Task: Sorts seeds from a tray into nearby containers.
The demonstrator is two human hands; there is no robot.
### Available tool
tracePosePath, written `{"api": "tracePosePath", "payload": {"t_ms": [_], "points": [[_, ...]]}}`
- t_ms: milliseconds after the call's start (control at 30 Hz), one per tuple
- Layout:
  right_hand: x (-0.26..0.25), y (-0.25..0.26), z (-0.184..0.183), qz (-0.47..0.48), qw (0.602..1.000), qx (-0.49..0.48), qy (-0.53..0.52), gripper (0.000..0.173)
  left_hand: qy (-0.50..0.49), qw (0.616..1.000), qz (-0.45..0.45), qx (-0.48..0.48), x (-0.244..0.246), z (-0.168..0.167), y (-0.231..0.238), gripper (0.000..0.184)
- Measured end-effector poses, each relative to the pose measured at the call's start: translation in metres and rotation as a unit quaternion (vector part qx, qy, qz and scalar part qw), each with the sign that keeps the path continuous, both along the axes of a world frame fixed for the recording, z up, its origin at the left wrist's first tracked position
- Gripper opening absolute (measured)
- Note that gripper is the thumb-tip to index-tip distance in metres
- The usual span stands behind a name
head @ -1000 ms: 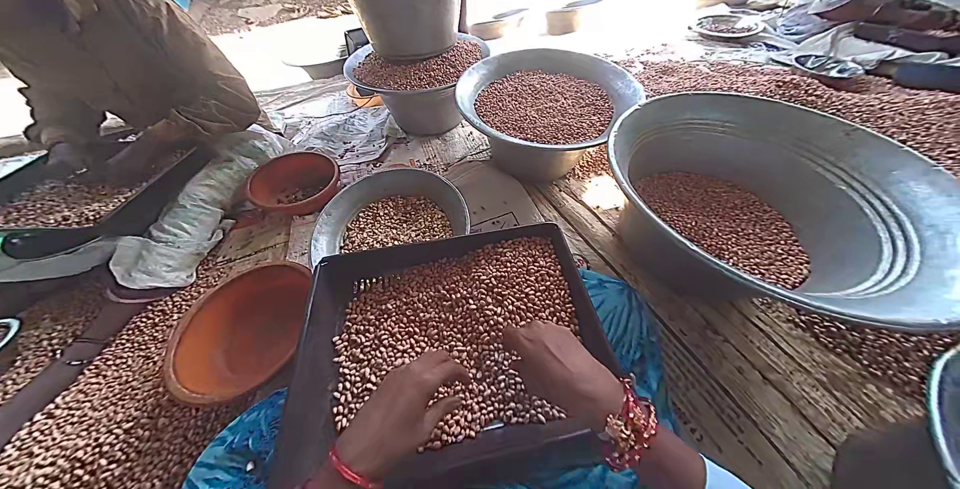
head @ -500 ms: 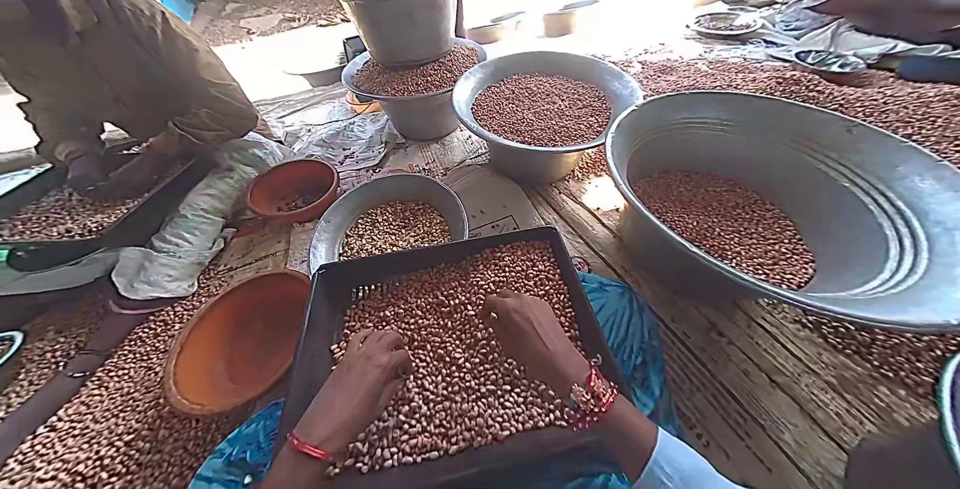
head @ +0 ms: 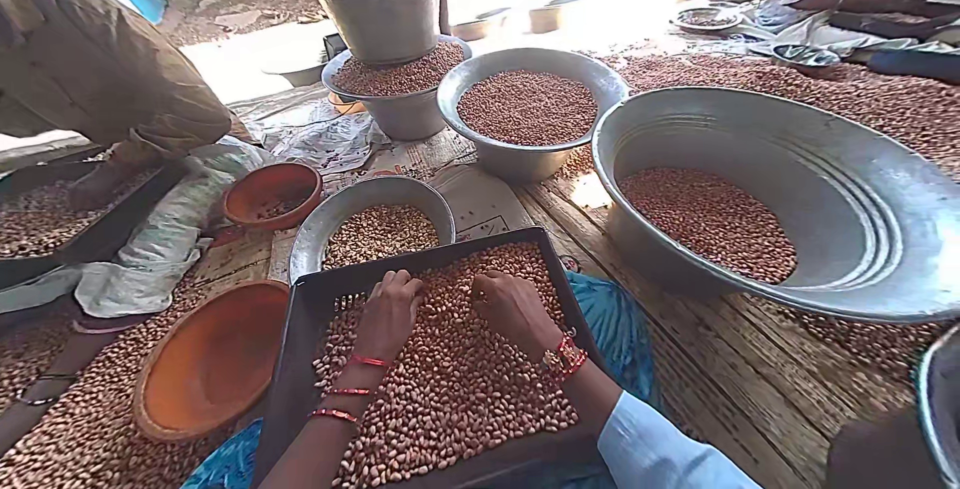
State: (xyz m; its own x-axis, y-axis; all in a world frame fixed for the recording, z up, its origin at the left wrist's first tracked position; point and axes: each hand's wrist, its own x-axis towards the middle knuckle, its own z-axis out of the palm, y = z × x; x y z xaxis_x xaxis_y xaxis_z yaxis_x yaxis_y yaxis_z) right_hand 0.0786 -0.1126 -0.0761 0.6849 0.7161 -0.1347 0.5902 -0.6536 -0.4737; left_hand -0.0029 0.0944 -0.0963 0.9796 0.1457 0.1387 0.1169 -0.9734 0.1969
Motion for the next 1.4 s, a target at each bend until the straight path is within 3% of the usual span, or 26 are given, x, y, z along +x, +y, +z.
{"api": "tracePosePath", "payload": {"t_ms": [133,233,300,333,433,500,567,633,733,867,1000,1133,1200,1267,1400], "points": [[0.002,0.001,-0.002,-0.004,1.0,-0.011,0.013,0.026,0.006,0.999,0.024,-0.032,-0.001,0.001,0.008,0.017],[0.003,0.0,0.0,0.003,0.999,-0.023,0.025,0.027,0.025,0.99,0.068,-0.119,-0.01,0.011,0.016,0.015],[0.0,-0.007,0.009,0.058,0.996,0.003,0.063,0.024,0.039,0.981,0.06,-0.182,-0.016,0.02,0.021,0.011],[-0.002,-0.013,0.013,0.114,0.985,0.043,0.12,0.022,0.06,0.974,0.037,-0.214,-0.018,0.023,0.024,0.01],[-0.006,-0.026,0.017,0.279,0.897,0.179,0.292,0.022,0.095,0.962,-0.05,-0.25,-0.02,0.03,0.015,0.014],[-0.003,-0.037,0.029,0.215,0.941,0.138,0.222,0.025,0.068,0.971,-0.098,-0.207,-0.016,0.031,-0.003,0.018],[0.002,-0.046,0.039,0.061,0.992,0.027,0.102,0.03,0.045,0.974,-0.149,-0.162,-0.011,0.029,-0.026,0.023],[0.01,-0.048,0.045,-0.062,0.995,-0.063,0.037,0.036,0.014,0.968,-0.218,-0.126,-0.005,0.023,-0.05,0.024],[0.014,-0.04,0.046,-0.148,0.977,-0.147,0.035,0.044,0.017,0.957,-0.285,-0.059,0.002,0.01,-0.069,0.025],[-0.016,-0.005,0.022,-0.136,0.978,-0.154,0.046,0.052,0.075,0.973,-0.217,-0.032,0.005,0.0,-0.042,0.035],[-0.073,0.029,-0.001,-0.008,0.995,-0.089,0.054,0.065,0.116,0.988,-0.1,-0.014,-0.014,0.007,0.0,0.047],[-0.102,0.037,-0.008,0.174,0.978,0.03,0.111,0.044,0.169,0.986,0.007,0.005,-0.046,0.014,0.032,0.045],[-0.092,0.028,-0.005,0.205,0.963,0.103,0.14,0.036,0.189,0.98,0.053,0.017,-0.063,0.02,0.039,0.039],[-0.073,0.01,0.0,0.161,0.972,0.14,0.098,0.029,0.177,0.98,0.086,0.028,-0.078,0.025,0.036,0.034],[-0.02,-0.035,0.014,-0.025,0.998,0.032,-0.052,0.024,0.045,0.999,0.017,0.024,-0.095,0.029,-0.013,0.032]]}}
